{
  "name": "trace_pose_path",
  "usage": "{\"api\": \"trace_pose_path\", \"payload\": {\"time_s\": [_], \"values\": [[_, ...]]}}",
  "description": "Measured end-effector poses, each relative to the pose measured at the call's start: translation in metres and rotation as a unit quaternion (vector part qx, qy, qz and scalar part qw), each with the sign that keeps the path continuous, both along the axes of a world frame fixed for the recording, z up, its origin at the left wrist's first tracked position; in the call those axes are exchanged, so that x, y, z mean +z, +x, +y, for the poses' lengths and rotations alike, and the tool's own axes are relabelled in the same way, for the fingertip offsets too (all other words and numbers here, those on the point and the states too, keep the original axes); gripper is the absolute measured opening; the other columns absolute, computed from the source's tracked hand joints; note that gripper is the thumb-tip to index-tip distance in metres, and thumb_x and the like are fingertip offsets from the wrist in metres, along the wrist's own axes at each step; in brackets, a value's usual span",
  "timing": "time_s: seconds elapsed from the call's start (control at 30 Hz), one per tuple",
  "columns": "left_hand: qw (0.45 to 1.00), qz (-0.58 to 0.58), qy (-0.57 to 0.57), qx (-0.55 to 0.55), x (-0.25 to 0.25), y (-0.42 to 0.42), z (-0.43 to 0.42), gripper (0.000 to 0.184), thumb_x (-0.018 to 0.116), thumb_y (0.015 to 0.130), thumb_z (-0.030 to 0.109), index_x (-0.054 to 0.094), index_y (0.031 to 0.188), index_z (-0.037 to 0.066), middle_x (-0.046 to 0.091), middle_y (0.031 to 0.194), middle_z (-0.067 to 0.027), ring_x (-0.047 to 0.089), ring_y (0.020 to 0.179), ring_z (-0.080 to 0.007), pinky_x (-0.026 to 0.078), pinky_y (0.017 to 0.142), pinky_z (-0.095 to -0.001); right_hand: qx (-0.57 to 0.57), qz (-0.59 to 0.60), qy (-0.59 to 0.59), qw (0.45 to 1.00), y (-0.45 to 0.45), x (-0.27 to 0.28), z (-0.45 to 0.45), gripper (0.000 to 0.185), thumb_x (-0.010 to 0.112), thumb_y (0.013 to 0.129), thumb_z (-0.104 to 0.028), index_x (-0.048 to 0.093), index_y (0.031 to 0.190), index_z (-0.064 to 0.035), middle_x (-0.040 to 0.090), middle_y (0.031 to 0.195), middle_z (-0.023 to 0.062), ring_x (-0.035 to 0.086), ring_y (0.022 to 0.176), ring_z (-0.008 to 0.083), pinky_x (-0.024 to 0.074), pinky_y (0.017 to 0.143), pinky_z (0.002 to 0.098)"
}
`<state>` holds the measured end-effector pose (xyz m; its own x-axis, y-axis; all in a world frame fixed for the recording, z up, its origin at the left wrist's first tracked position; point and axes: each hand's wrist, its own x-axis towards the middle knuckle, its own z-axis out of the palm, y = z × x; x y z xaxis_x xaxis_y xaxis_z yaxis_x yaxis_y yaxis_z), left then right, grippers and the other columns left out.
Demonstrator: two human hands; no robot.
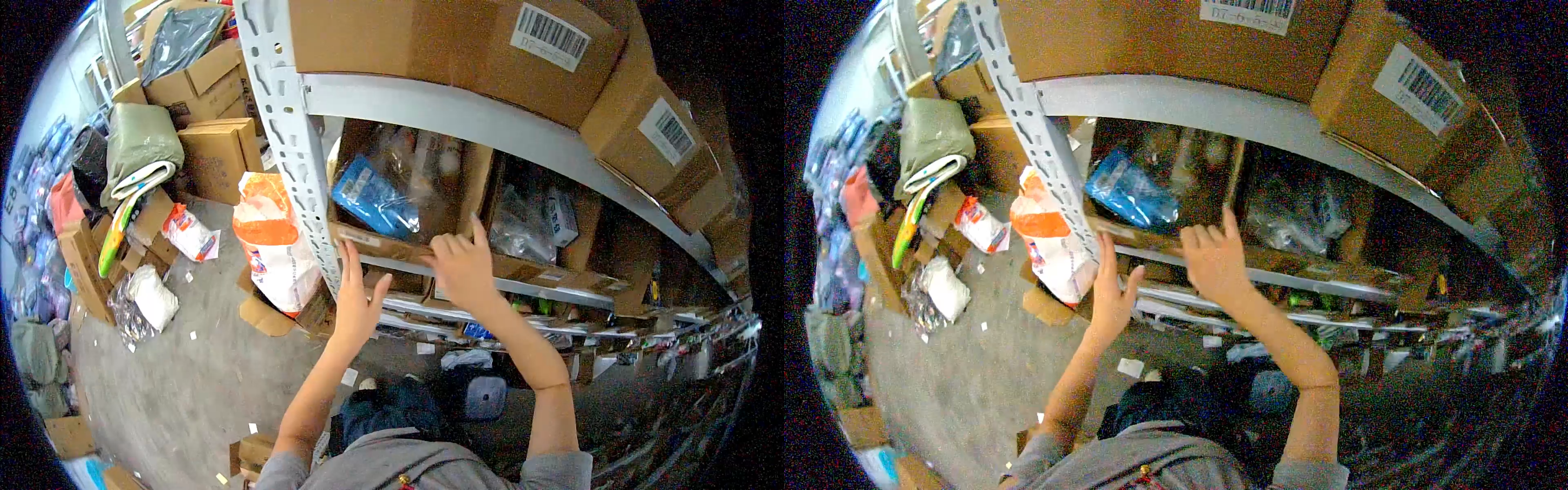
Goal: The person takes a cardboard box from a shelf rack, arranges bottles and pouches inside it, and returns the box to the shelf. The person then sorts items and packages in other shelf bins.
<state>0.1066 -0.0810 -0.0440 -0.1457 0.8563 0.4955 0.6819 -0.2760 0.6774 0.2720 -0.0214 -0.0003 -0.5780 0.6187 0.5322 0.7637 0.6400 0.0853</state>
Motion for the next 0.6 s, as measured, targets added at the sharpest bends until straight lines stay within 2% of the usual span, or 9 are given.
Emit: {"api": "trace_pose_path", "payload": {"time_s": [0.03, 0.2, 0.3, 0.33, 0.4, 0.43, 0.5, 0.53, 0.6], "values": [[0.999, -0.01, -0.021, -0.026, -0.002, -0.002, 0.0, 0.07, 0.052, 0.078, 0.019, 0.006, 0.125, -0.005, 0.005, 0.128, -0.0307, 0.013, 0.119, -0.0391, 0.021, 0.095, -0.0366, 0.005, 0.015, 0.011, 1.0, -0.003, -0.002, -0.005, 0.018, 0.058, 0.068, -0.019, 0.046, 0.074, -0.007, 0.051, 0.066, 0.0052, 0.052, 0.065, 0.0199, 0.0241, 0.092, 0.0451], [0.999, -0.006, -0.008, -0.042, -0.001, -0.006, -0.004, 0.068, 0.052, 0.077, 0.018, 0.009, 0.126, -0.004, 0.007, 0.129, -0.0289, 0.015, 0.119, -0.0392, 0.021, 0.095, -0.0354, 0.016, 0.058, -0.013, 0.998, -0.001, -0.002, -0.006, 0.018, 0.058, 0.069, -0.019, 0.048, 0.075, -0.0055, 0.051, 0.069, 0.0064, 0.052, 0.066, 0.0216, 0.0251, 0.092, 0.044], [0.997, -0.069, 0.012, 0.014, -0.01, -0.003, -0.015, 0.055, 0.054, 0.074, 0.008, 0.028, 0.121, -0.001, 0.025, 0.126, -0.0217, 0.024, 0.118, -0.0326, 0.022, 0.096, -0.0366, -0.005, 0.056, -0.052, 0.997, 0.0, 0.002, -0.013, 0.024, 0.059, 0.068, -0.017, 0.051, 0.086, -0.0048, 0.054, 0.077, 0.0081, 0.052, 0.076, 0.0243, 0.0221, 0.093, 0.0466], [0.997, -0.038, 0.068, 0.024, -0.024, -0.002, -0.019, 0.049, 0.054, 0.071, 0.006, 0.035, 0.116, -0.001, 0.035, 0.12, -0.0202, 0.031, 0.113, -0.033, 0.026, 0.094, -0.0367, 0.017, 0.109, -0.03, 0.993, 0.0, -0.001, -0.014, 0.025, 0.059, 0.068, -0.015, 0.052, 0.09, -0.0054, 0.053, 0.084, 0.01, 0.051, 0.08, 0.0264, 0.0266, 0.091, 0.0453], [0.997, 0.017, 0.073, -0.02, -0.041, -0.001, -0.032, 0.04, 0.053, 0.07, 0.006, 0.04, 0.108, -0.001, 0.041, 0.109, -0.0188, 0.04, 0.101, -0.0323, 0.032, 0.087, -0.0384, 0.051, 0.172, 0.066, 0.981, -0.011, 0.003, -0.023, 0.027, 0.059, 0.069, -0.015, 0.052, 0.092, -0.0052, 0.052, 0.091, 0.0115, 0.05, 0.083, 0.028, 0.0357, 0.084, 0.0407], [0.997, 0.031, 0.036, -0.062, -0.05, 0.004, -0.036, 0.037, 0.053, 0.069, 0.007, 0.042, 0.105, 0.0, 0.043, 0.104, -0.0179, 0.042, 0.098, -0.0315, 0.034, 0.084, -0.0382, 0.066, 0.172, 0.064, 0.981, -0.017, -0.002, -0.03, 0.027, 0.059, 0.069, -0.015, 0.052, 0.092, -0.0052, 0.052, 0.091, 0.0115, 0.05, 0.083, 0.028, 0.0357, 0.084, 0.0407], [0.983, 0.083, -0.066, -0.15, -0.095, 0.018, -0.032, 0.031, 0.052, 0.07, 0.01, 0.045, 0.099, 0.002, 0.046, 0.097, -0.0151, 0.044, 0.093, -0.0294, 0.036, 0.08, -0.0365, 0.166, 0.227, -0.036, 0.959, -0.037, -0.016, -0.051, 0.04, 0.064, 0.064, -0.015, 0.05, 0.101, -0.0077, 0.05, 0.097, 0.0112, 0.049, 0.087, 0.0277, 0.0376, 0.08, 0.0379], [0.964, 0.123, -0.128, -0.195, -0.132, 0.024, -0.024, 0.027, 0.051, 0.071, 0.012, 0.046, 0.096, 0.003, 0.047, 0.095, -0.0133, 0.045, 0.091, -0.028, 0.037, 0.078, -0.035, 0.203, 0.268, -0.168, 0.927, -0.055, -0.023, -0.063, 0.041, 0.064, 0.064, -0.016, 0.049, 0.101, -0.0061, 0.048, 0.1, 0.0122, 0.049, 0.087, 0.0281, 0.0393, 0.076, 0.0351], [0.92, 0.202, -0.246, -0.228, -0.197, 0.024, -0.028, 0.026, 0.05, 0.072, 0.013, 0.047, 0.096, 0.004, 0.047, 0.095, -0.0125, 0.046, 0.09, -0.0273, 0.037, 0.077, -0.0353, 0.188, 0.273, -0.404, 0.853, -0.096, -0.05, -0.093, 0.038, 0.057, 0.072, -0.024, 0.046, 0.102, -0.0036, 0.044, 0.105, 0.0147, 0.046, 0.094, 0.0289, 0.0365, 0.081, 0.035]]}}
